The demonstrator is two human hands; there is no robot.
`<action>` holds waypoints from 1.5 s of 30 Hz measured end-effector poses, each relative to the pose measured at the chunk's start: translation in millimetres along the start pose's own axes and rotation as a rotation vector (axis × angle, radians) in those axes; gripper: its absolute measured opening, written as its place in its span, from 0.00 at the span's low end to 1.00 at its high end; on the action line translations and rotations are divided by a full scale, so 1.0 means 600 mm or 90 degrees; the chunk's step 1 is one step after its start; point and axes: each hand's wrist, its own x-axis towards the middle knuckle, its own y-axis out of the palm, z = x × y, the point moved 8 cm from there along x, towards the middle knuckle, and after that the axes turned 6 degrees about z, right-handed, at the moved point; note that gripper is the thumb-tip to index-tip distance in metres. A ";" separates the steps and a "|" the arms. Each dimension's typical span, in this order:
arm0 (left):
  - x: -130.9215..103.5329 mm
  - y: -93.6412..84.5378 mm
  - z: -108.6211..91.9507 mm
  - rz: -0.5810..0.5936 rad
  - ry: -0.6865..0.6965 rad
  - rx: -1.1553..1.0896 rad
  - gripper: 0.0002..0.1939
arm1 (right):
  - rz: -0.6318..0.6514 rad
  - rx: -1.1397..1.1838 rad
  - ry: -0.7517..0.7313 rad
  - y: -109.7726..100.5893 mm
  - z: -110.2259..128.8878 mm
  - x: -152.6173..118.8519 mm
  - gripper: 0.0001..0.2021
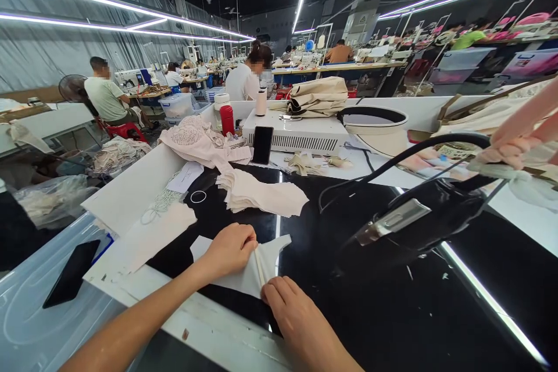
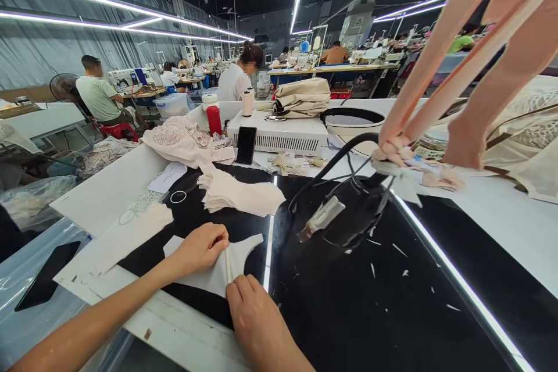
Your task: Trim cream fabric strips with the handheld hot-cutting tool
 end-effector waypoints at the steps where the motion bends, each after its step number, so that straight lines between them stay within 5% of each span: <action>1: 0.000 0.001 -0.001 -0.004 0.008 0.008 0.08 | 0.001 -0.006 -0.002 0.001 0.001 -0.001 0.18; 13: -0.029 -0.021 0.007 -0.105 0.100 0.032 0.10 | -0.057 -0.034 -0.019 -0.029 0.007 -0.020 0.18; 20: -0.084 0.019 -0.025 -0.090 0.299 0.160 0.10 | -0.044 -0.066 -0.014 -0.025 0.013 -0.030 0.20; 26: -0.097 0.026 -0.010 -0.085 0.263 0.230 0.14 | -0.033 -0.064 -0.014 -0.020 0.014 -0.035 0.21; 37: -0.056 -0.017 0.019 -0.158 0.158 0.094 0.11 | -0.049 -0.049 0.000 -0.029 0.008 -0.034 0.20; 45: -0.052 0.004 0.005 -0.106 0.145 0.062 0.10 | -0.052 -0.030 0.007 -0.040 0.009 -0.039 0.20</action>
